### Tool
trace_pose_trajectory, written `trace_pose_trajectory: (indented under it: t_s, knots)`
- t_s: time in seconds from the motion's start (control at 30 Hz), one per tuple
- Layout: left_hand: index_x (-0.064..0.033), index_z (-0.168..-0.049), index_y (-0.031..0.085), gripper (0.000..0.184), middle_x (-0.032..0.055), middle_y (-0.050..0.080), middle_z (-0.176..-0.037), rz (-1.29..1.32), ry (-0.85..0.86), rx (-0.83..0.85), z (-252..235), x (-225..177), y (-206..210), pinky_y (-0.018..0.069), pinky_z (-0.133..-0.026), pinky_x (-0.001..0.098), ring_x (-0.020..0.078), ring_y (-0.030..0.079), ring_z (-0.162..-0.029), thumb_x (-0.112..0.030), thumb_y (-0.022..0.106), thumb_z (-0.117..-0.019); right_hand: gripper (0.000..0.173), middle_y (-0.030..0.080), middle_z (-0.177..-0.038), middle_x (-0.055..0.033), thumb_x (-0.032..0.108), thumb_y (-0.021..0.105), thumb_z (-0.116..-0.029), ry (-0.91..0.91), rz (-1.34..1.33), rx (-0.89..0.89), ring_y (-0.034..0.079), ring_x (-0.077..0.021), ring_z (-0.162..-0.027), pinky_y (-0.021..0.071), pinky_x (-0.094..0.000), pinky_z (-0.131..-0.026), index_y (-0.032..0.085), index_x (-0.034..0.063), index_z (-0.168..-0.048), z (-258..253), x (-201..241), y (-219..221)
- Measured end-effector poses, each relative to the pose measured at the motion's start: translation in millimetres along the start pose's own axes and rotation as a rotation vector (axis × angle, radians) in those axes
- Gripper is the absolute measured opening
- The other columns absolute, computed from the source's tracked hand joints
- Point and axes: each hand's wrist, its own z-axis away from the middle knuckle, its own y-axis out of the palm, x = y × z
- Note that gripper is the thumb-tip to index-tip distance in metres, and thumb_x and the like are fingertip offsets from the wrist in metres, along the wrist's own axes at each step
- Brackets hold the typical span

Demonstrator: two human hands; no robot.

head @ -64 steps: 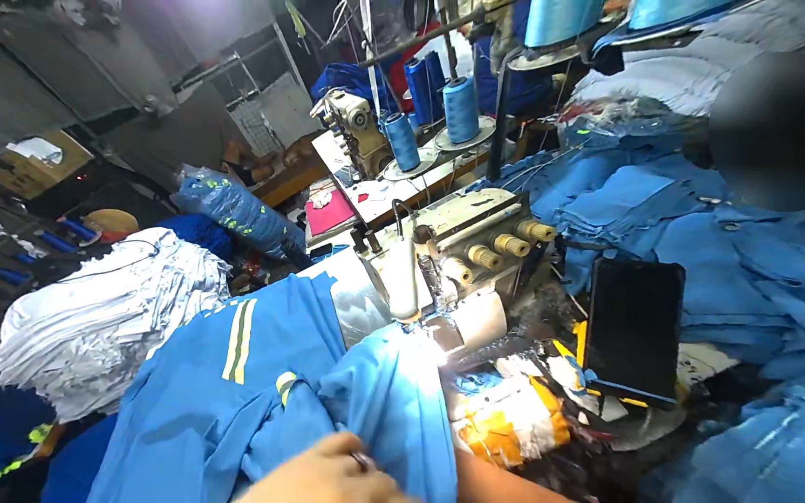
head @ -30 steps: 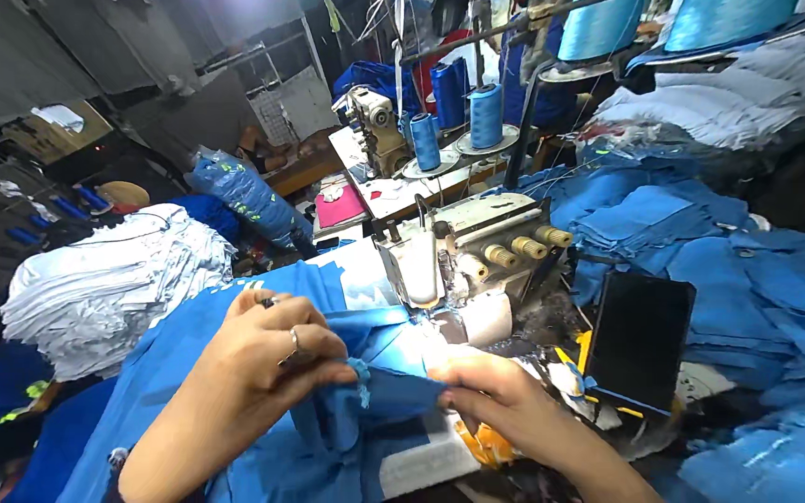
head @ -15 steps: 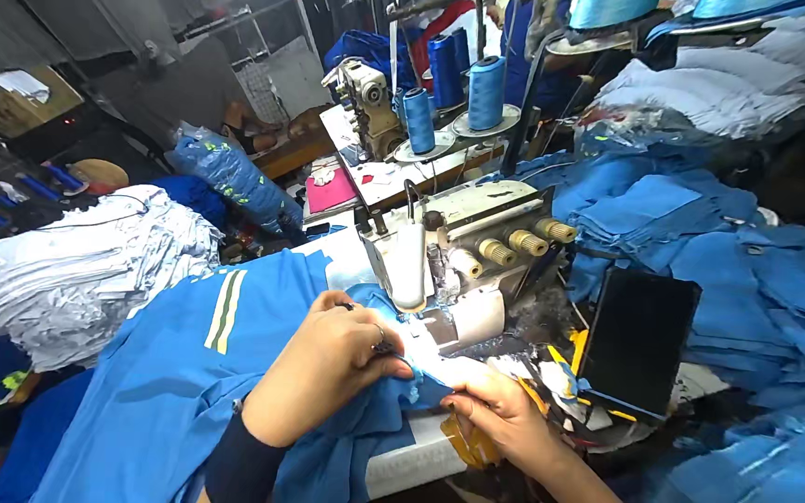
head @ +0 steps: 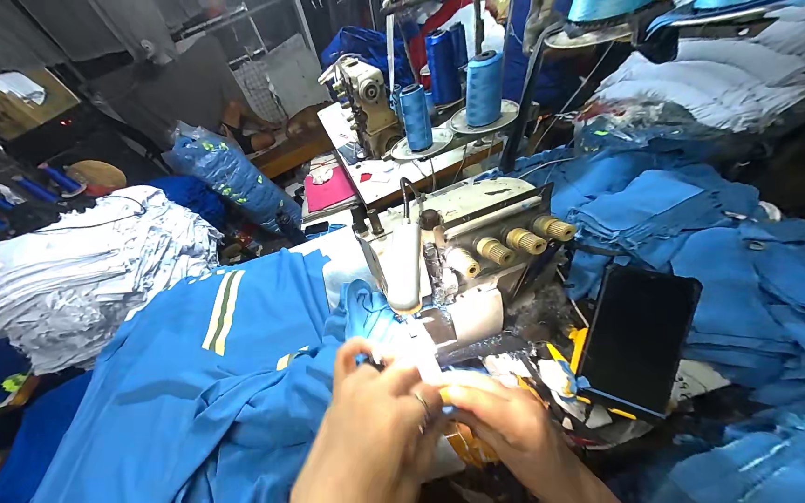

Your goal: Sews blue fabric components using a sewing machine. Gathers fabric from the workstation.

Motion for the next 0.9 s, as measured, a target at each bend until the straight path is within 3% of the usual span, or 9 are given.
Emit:
trace_pose_trajectory:
  t_s: [0.17,0.3,0.37,0.5,0.6,0.73,0.9]
  knots:
    - [-0.0196,-0.089,0.074,0.009,-0.0001,0.068,-0.084,-0.050,-0.106,-0.095,19.6,-32.1,18.0,0.0319,-0.105,0.0444,0.0165,0.063,-0.096,-0.024,0.069,-0.0939,0.014,0.076,-0.111,-0.0020,0.016,0.053,-0.1068,-0.119,0.324,0.023,0.073,-0.0085,-0.097,0.0571,-0.0208,-0.079,0.067,0.0155,-0.105,8.3,16.1,-9.6]
    - [-0.0236,-0.089,0.075,0.013,-0.0021,0.069,-0.091,-0.155,-0.157,-0.189,17.5,-23.7,26.4,0.0329,-0.107,0.0483,0.0146,0.064,-0.100,-0.029,0.066,-0.0963,0.017,0.077,-0.104,-0.0044,0.010,0.054,-0.1022,-0.055,0.534,0.037,0.069,-0.0154,-0.066,0.0522,-0.0272,-0.054,0.070,0.0143,-0.103,-1.8,21.5,-1.8]
    - [-0.0235,-0.087,0.076,0.014,-0.0025,0.070,-0.092,-0.196,-0.168,-0.247,14.2,-16.4,35.9,0.0334,-0.107,0.0515,0.0147,0.065,-0.097,-0.029,0.066,-0.0950,0.020,0.076,-0.094,-0.0052,0.008,0.055,-0.0978,-0.046,0.614,0.040,0.065,-0.0182,-0.058,0.0509,-0.0301,-0.049,0.073,0.0134,-0.100,-11.0,20.7,2.3]
    - [-0.0192,-0.085,0.077,0.015,-0.0013,0.074,-0.092,-0.209,-0.219,-0.309,13.6,-9.0,54.5,0.0371,-0.106,0.0543,0.0145,0.069,-0.089,-0.023,0.066,-0.0932,0.021,0.073,-0.080,-0.0053,0.009,0.055,-0.0955,-0.058,0.636,0.032,0.061,-0.0199,-0.053,0.0498,-0.0329,-0.048,0.075,0.0132,-0.094,-20.6,12.2,9.0]
    - [-0.0172,-0.084,0.078,0.013,-0.0005,0.075,-0.090,-0.211,-0.267,-0.338,15.3,-12.3,66.1,0.0415,-0.104,0.0493,0.0153,0.070,-0.086,-0.020,0.066,-0.0908,0.021,0.074,-0.082,-0.0036,0.010,0.054,-0.0982,-0.082,0.623,0.006,0.062,-0.0180,-0.056,0.0491,-0.0307,-0.052,0.074,0.0148,-0.097,-17.5,8.6,9.1]
    - [-0.0140,-0.087,0.079,0.011,0.0026,0.074,-0.093,-0.190,-0.328,-0.381,16.9,-18.3,78.7,0.0493,-0.099,0.0423,0.0187,0.069,-0.092,-0.017,0.069,-0.0879,0.022,0.077,-0.093,-0.0045,0.011,0.053,-0.1002,-0.047,0.607,-0.016,0.064,-0.0178,-0.059,0.0504,-0.0305,-0.054,0.075,0.0147,-0.104,-12.2,8.1,10.7]
    - [-0.0102,-0.092,0.080,0.020,0.0083,0.075,-0.102,-0.200,-0.394,-0.367,10.2,-9.1,82.6,0.0551,-0.096,0.0436,0.0269,0.071,-0.102,-0.005,0.064,-0.0817,0.025,0.077,-0.100,-0.0065,0.007,0.052,-0.0989,-0.026,0.604,-0.032,0.067,-0.0183,-0.062,0.0518,-0.0301,-0.055,0.073,0.0128,-0.110,-11.7,3.2,13.8]
